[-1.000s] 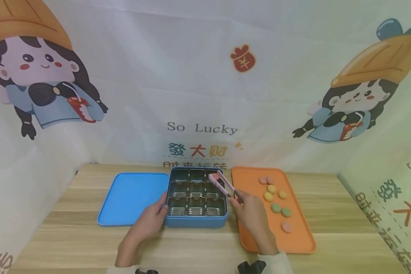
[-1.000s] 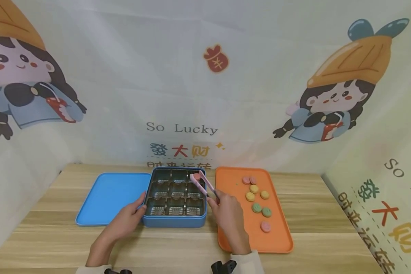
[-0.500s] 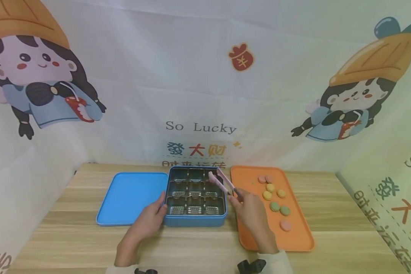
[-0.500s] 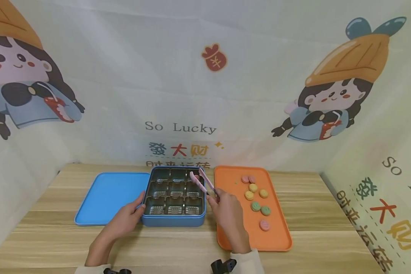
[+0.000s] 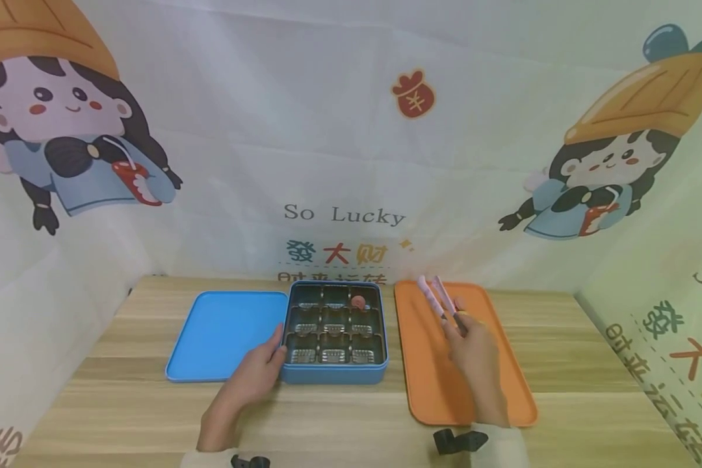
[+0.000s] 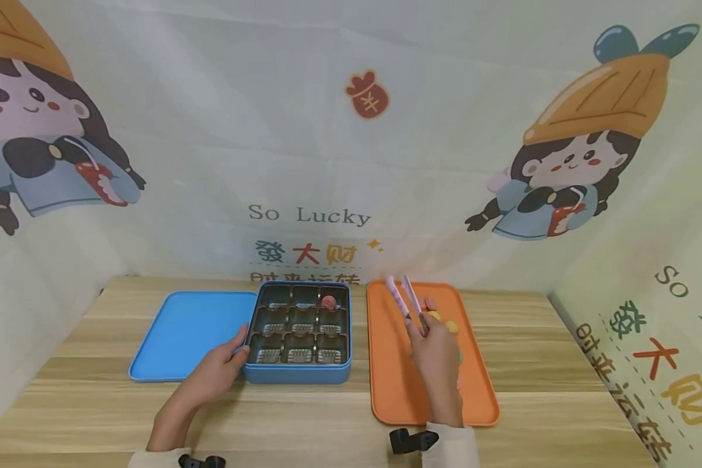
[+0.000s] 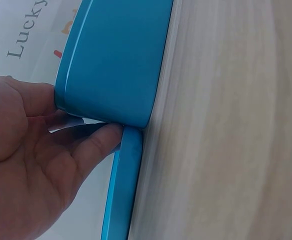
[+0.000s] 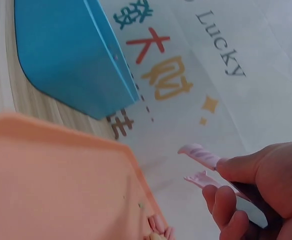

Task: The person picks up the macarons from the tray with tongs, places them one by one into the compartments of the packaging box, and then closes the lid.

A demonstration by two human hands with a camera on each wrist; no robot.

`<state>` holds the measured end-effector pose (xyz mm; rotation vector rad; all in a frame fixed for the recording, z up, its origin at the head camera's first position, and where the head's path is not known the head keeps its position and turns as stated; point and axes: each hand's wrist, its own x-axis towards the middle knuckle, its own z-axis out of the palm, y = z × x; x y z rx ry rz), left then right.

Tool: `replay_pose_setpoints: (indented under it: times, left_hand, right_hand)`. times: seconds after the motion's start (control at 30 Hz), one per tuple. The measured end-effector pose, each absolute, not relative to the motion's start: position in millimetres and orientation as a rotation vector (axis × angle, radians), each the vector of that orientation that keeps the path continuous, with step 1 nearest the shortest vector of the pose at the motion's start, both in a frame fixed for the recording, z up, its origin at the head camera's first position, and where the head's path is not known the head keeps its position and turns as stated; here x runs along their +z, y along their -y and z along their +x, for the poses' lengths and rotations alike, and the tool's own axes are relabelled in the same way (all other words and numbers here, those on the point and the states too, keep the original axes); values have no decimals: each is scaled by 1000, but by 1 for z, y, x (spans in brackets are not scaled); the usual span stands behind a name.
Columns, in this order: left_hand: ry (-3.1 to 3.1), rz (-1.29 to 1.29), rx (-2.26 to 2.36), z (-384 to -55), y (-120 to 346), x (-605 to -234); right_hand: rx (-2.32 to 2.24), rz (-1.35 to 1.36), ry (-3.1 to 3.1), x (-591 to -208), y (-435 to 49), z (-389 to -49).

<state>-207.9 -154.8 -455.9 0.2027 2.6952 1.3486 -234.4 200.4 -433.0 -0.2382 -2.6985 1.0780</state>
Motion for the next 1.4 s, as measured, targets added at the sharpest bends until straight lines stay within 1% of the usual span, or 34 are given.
replay_pose_setpoints:
  times: [0.13,0.37,0.53,0.73,1.1,1.4]
  left_hand:
    - [-2694,200,1348,-209,154,-454]
    - [-2692,198,1350,-210,154,-454]
    - [-2699,195,1346,-210,154,-453]
    - [-2699,199,1346,-210,154,-453]
    - [-2697,213,1344,-209,153,-452]
    - [-2696,218,1336,-208,155,-454]
  right_hand:
    - [1135,-336,2680,-434,-216,-233]
    - [1091,-411,2649,-438,-233,-229]
    - [1226,-462,2613,-443,-236,-231]
    - [1347,-458,2576,-448,-233,-233]
    - [1320,-452,2584,-452,-236,-234]
    - [1369,-405,2517,-438,-228,-230]
